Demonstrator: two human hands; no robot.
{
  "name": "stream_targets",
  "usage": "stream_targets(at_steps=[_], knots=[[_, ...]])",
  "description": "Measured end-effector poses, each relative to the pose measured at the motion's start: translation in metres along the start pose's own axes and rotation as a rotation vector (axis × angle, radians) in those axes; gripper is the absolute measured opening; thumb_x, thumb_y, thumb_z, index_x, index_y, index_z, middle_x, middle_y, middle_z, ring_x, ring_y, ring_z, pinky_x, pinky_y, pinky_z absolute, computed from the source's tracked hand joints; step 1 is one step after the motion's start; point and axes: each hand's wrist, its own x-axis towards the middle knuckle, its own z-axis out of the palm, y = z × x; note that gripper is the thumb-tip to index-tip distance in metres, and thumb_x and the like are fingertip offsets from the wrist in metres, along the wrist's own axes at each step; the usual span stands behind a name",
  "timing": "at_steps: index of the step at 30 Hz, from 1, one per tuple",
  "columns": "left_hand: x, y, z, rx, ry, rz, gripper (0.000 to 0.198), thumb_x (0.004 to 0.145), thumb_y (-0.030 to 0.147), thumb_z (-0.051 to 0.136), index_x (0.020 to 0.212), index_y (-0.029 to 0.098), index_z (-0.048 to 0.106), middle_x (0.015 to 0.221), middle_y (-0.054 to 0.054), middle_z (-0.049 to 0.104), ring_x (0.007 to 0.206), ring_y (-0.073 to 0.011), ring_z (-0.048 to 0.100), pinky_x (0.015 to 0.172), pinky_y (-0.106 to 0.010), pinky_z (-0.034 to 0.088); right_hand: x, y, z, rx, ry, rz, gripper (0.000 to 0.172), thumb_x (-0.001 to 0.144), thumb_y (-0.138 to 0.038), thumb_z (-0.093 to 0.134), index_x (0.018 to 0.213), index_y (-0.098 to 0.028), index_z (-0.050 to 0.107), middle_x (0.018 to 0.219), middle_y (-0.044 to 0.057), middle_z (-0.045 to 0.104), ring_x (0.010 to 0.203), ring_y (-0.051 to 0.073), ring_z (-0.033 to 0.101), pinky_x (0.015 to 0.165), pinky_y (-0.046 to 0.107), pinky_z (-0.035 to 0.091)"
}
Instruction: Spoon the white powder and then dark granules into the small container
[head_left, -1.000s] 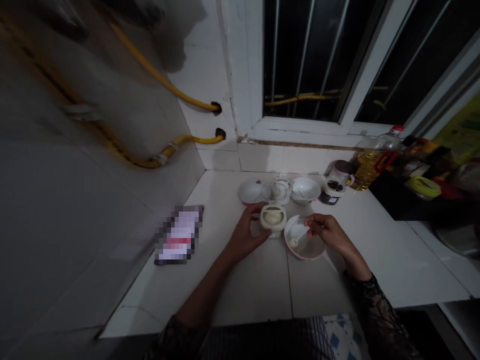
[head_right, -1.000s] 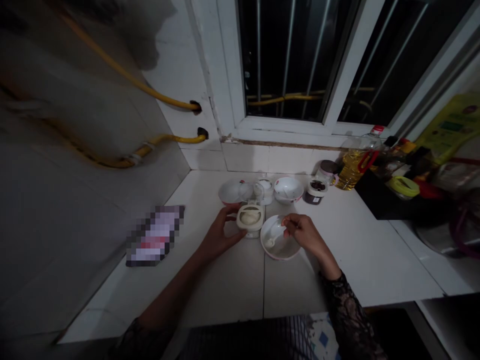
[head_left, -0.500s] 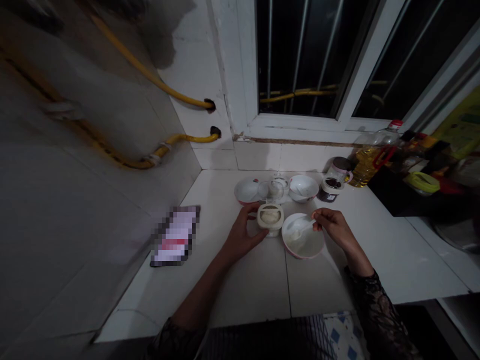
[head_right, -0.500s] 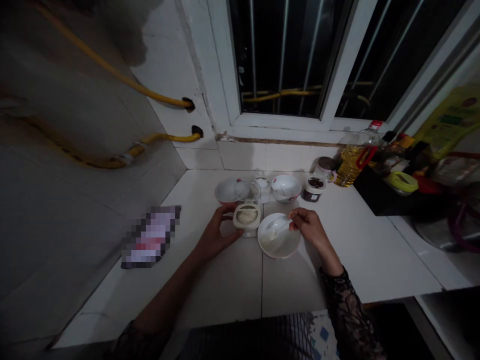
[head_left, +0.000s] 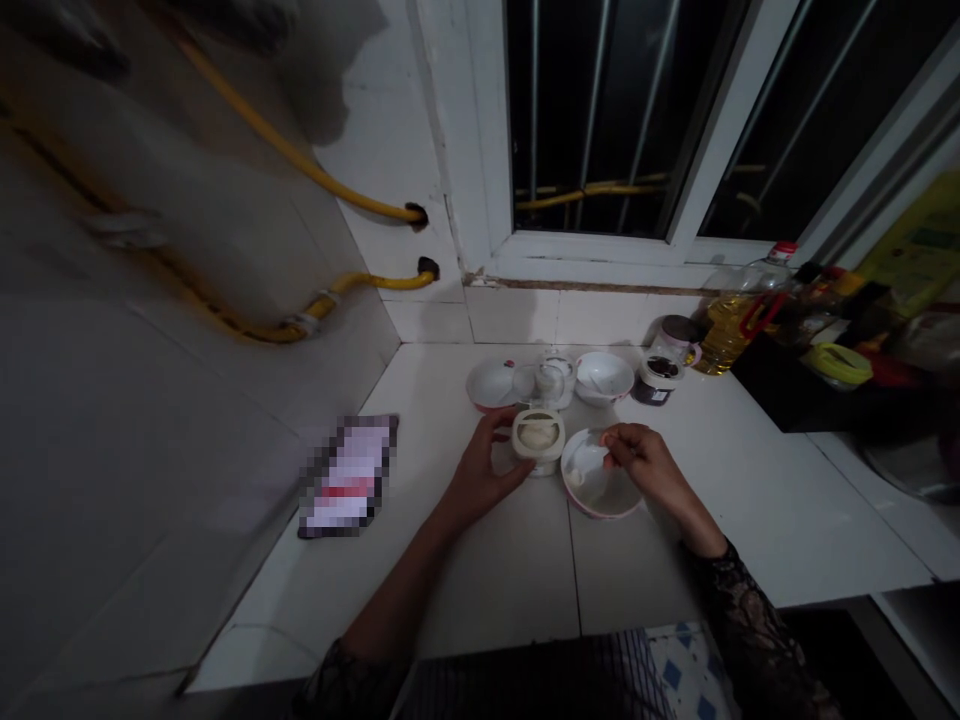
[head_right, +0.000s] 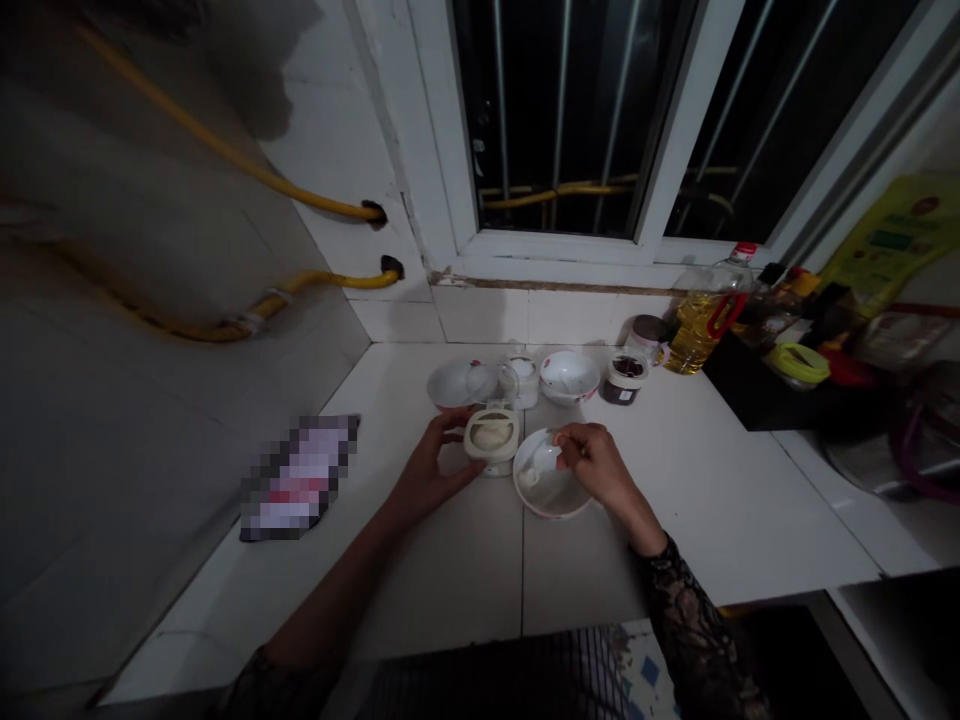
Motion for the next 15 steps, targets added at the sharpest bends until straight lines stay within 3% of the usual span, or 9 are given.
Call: stream_targets(at_steps=[3, 7, 15], knots=[[0.000, 0.000, 0.000, 0.001, -0.005, 0.000, 0.057, 0.077, 0.031, 0.073, 0.127, 0.024, 0.045, 0.130, -0.011, 0.057, 0.119, -0.0273, 0.058, 0.092, -0.043, 0.052, 0.002, 0.003, -0.006, 0.194, 0.017, 0.119, 0.028, 0.078, -0.047, 0.059, 0.072, -0.020, 0.062, 0.053, 0.001, 0.064, 0.050, 0.015, 0.054, 0.056, 0.028, 0.045], [0.000, 0.000, 0.000, 0.008, -0.011, 0.000, 0.059, 0.077, 0.029, 0.072, 0.128, 0.025, 0.044, 0.129, -0.010, 0.057, 0.117, -0.0263, 0.058, 0.092, -0.043, 0.052, 0.004, 0.007, -0.017, 0.348, 0.065, 0.190, 0.029, 0.070, -0.047, 0.067, 0.071, -0.019, 0.063, 0.052, 0.001, 0.064, 0.049, 0.014, 0.053, 0.055, 0.027, 0.045], [0.000, 0.001, 0.001, 0.019, -0.001, 0.000, 0.058, 0.076, 0.030, 0.072, 0.128, 0.024, 0.045, 0.129, -0.010, 0.058, 0.116, -0.0267, 0.059, 0.091, -0.043, 0.052, 0.006, 0.015, -0.023, 0.415, 0.121, 0.233, 0.028, 0.065, -0.045, 0.072, 0.069, -0.018, 0.065, 0.052, 0.002, 0.065, 0.049, 0.014, 0.053, 0.055, 0.029, 0.044]])
